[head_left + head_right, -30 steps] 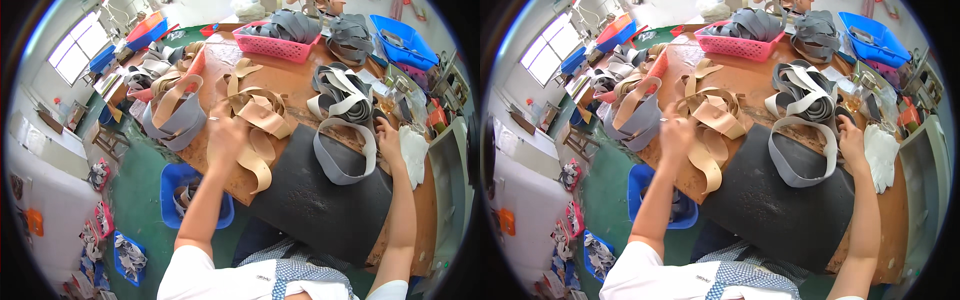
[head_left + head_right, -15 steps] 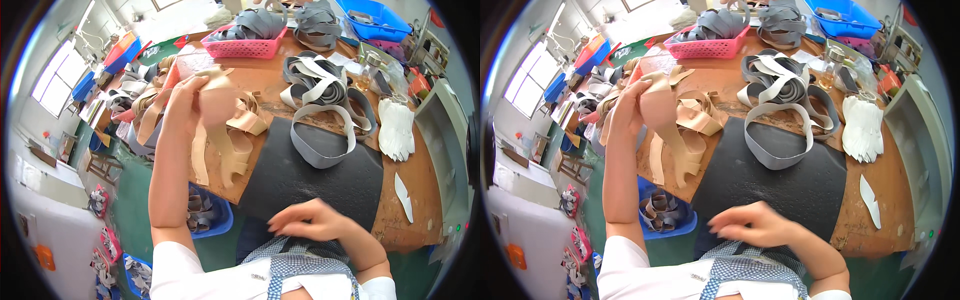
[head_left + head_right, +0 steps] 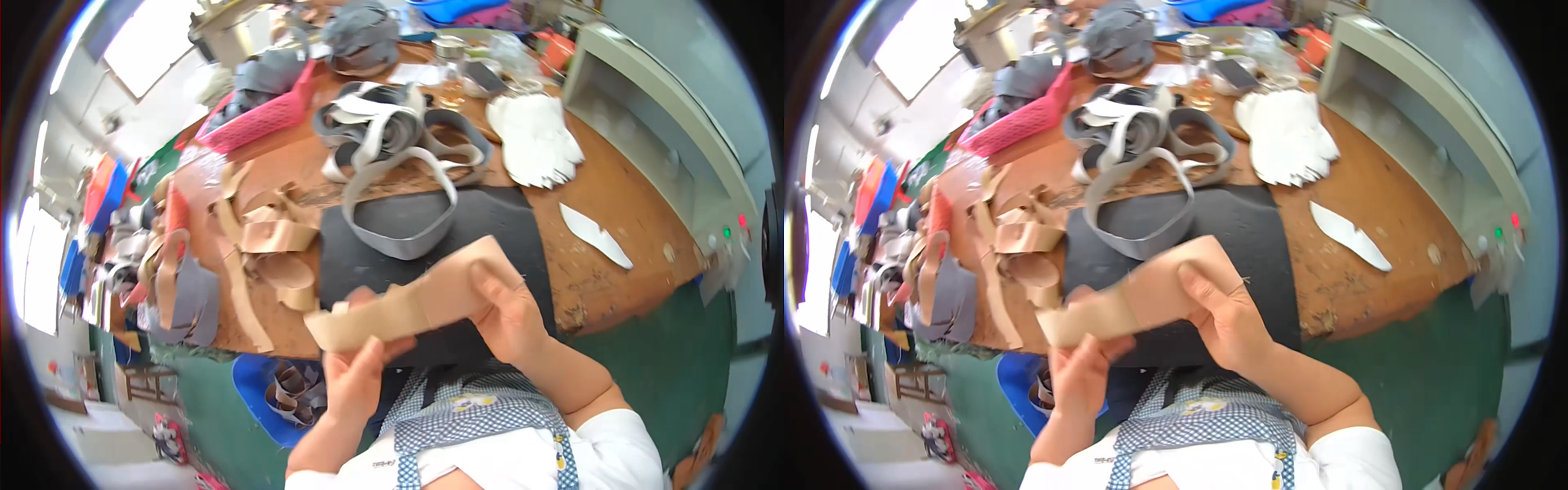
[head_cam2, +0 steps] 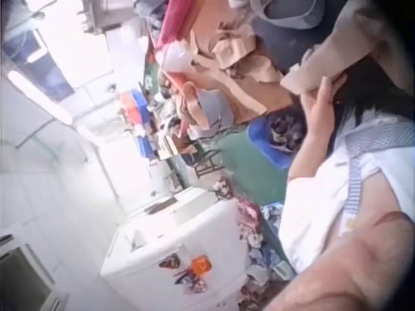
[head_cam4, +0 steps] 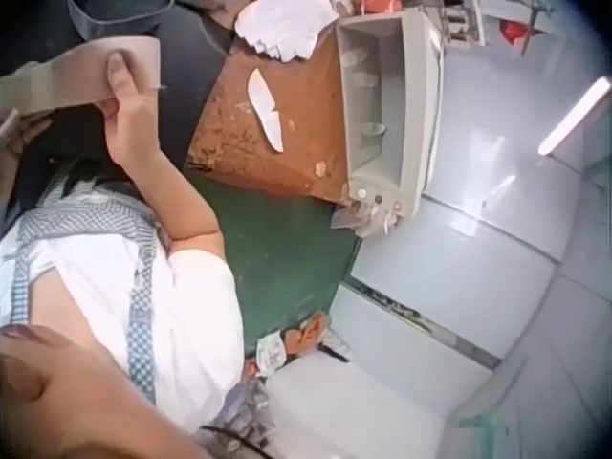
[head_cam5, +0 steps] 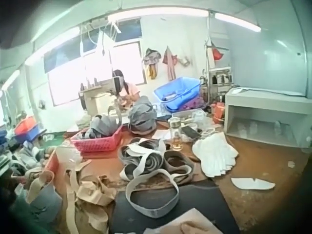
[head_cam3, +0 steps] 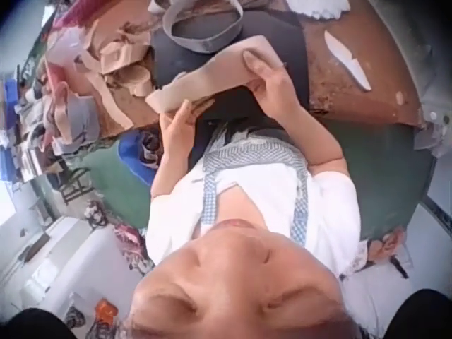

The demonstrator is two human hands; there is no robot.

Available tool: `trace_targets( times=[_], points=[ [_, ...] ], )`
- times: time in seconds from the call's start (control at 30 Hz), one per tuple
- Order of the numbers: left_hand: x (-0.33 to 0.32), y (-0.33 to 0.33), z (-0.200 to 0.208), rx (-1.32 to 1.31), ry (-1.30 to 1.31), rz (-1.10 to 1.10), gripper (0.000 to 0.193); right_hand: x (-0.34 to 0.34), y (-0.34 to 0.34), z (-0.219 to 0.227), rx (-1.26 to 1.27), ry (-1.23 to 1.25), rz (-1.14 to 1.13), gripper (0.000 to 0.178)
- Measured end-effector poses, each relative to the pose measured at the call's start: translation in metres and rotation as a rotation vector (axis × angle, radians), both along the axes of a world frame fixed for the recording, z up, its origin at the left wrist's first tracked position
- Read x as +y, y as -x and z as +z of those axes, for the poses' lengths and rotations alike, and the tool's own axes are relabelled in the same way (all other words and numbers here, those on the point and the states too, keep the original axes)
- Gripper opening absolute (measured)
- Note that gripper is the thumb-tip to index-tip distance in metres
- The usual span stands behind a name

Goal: Assembling and aligning internal shoe lining and padding components.

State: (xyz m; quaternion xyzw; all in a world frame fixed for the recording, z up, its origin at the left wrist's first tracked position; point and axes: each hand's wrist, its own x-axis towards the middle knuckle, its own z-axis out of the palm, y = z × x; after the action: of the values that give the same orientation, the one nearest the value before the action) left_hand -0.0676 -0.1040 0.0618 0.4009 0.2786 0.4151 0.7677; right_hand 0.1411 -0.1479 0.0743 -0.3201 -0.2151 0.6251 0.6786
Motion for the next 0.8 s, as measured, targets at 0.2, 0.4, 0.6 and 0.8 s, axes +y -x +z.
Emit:
trace_targets(
  times=[0.2, 0.4, 0.6, 0.8],
  points=[
    [0.012, 0.049, 0.006, 0.683, 0.041, -0.738, 0.032, -0.063, -0.014, -0.065, -0.129, 0.331, 0.268, 0.042],
    [0.034, -0.043, 0.024, 0.653, -0.400, -0.282, 0.012, -0.083, -0.005, -0.097, -0.313, 0.227, 0.401, 0.038],
    [0.045, -0.120, -0.025, 0.966, -0.420, -0.524, 0.031, -0.089, -0.010, -0.088, -0.505, 0.227, 0.471, 0.037],
    [0.053, -0.137, -0.035, 0.652, -0.299, -0.518, 0.023, -0.083, -0.018, -0.081, -0.748, 0.125, 0.543, 0.032]
  ],
)
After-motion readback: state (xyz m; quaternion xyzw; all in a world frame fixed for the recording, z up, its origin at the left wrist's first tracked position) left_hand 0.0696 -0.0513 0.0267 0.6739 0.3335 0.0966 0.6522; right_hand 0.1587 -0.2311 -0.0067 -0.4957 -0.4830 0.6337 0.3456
